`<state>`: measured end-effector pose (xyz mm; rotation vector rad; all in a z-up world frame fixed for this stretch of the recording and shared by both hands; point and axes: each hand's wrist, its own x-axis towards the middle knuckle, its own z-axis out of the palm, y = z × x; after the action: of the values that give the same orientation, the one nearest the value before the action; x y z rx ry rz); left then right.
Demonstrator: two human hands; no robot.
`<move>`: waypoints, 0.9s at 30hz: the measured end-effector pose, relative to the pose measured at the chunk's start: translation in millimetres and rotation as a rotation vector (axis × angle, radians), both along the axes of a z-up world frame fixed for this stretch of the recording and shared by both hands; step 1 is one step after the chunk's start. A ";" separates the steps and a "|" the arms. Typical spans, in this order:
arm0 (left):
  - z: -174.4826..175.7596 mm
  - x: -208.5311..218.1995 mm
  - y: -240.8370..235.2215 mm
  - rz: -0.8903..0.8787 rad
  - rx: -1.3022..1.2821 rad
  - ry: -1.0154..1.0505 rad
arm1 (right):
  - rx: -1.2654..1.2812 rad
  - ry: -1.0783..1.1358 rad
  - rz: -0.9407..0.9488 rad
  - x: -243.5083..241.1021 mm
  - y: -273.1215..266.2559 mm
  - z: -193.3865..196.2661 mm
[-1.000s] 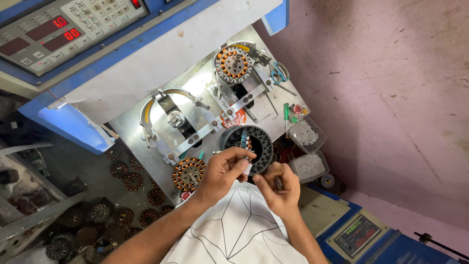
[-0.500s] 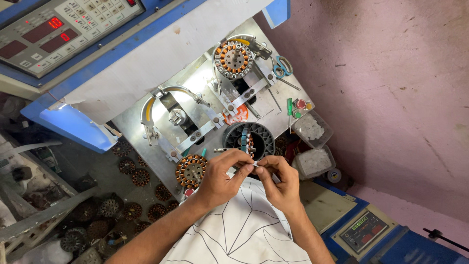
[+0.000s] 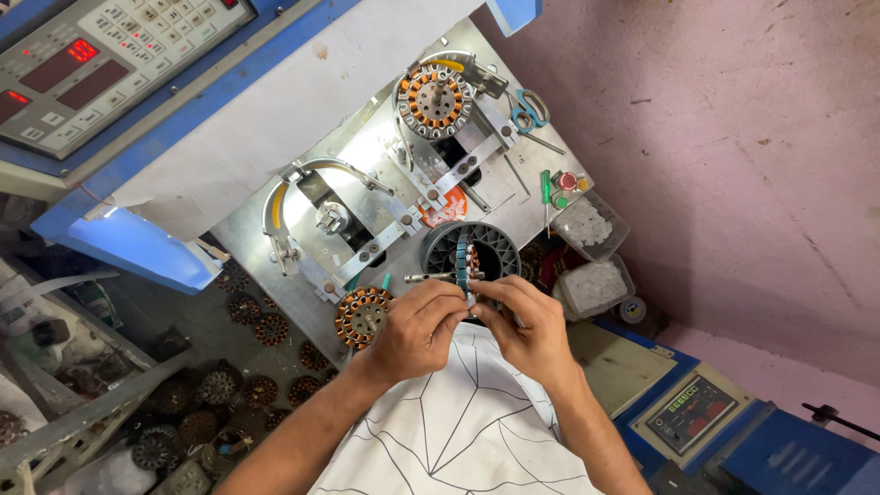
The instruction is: The person prepares electric motor components by inserting paper insulation into slots and winding copper wire using a specialized machine.
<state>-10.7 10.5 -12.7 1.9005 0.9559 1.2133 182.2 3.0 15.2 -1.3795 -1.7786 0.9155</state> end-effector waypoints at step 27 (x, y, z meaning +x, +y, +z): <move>-53.1 17.1 18.0 -0.017 -0.100 -0.053 | 0.002 -0.053 -0.120 -18.8 17.2 -18.1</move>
<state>6.4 28.5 -65.8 1.7869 0.9526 1.1779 163.4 20.2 -2.9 -1.5046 -1.7141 0.8199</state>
